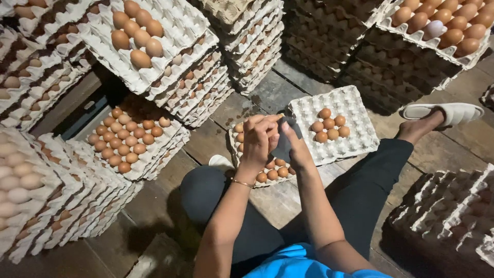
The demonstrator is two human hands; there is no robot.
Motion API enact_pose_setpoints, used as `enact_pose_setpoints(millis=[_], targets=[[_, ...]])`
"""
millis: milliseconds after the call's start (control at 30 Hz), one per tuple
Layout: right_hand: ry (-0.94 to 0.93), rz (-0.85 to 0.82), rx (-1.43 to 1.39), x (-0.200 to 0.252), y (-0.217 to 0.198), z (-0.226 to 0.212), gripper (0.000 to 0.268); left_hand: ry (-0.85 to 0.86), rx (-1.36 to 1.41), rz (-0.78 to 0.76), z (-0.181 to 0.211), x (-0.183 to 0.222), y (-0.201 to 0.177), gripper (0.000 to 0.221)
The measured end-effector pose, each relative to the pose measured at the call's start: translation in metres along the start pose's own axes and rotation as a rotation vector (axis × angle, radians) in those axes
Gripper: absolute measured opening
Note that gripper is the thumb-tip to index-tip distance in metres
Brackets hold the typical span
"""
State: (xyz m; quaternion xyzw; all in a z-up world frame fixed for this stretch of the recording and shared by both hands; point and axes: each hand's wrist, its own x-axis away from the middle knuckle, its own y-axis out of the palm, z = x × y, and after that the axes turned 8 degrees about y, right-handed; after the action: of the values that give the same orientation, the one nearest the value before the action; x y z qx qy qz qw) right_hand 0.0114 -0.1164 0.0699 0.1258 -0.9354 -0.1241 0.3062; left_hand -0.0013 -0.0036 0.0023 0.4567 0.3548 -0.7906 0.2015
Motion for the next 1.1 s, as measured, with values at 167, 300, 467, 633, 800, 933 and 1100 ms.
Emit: enact_pose_setpoints(millis=[167, 300, 467, 633, 800, 933, 1100], targets=[[-0.071, 0.072, 0.064, -0.003, 0.010, 0.005, 0.059, 0.044, 0.100, 0.121, 0.012, -0.015, -0.003, 0.023], [0.004, 0.130, -0.156, 0.004, 0.023, 0.016, 0.054, 0.051, 0.117, 0.059, 0.010, -0.004, -0.001, 0.031], [-0.097, 0.208, -0.004, -0.002, 0.014, 0.021, 0.059, -0.001, 0.121, 0.099, 0.011, -0.013, 0.001, 0.039], [-0.139, 0.398, -0.026, -0.030, -0.017, 0.028, 0.057, -0.322, 0.452, -0.058, 0.023, -0.017, 0.001, 0.061], [-0.177, 0.291, -0.194, -0.060, -0.029, 0.053, 0.044, -0.479, 0.659, 0.002, 0.021, -0.013, 0.011, 0.045], [-0.112, 0.031, -0.321, -0.015, -0.014, 0.016, 0.055, -0.537, 0.618, -0.170, 0.020, -0.013, 0.003, 0.048], [0.008, 0.119, 0.170, -0.025, -0.037, 0.007, 0.072, -0.332, 0.501, -0.299, 0.011, -0.012, -0.010, 0.045]])
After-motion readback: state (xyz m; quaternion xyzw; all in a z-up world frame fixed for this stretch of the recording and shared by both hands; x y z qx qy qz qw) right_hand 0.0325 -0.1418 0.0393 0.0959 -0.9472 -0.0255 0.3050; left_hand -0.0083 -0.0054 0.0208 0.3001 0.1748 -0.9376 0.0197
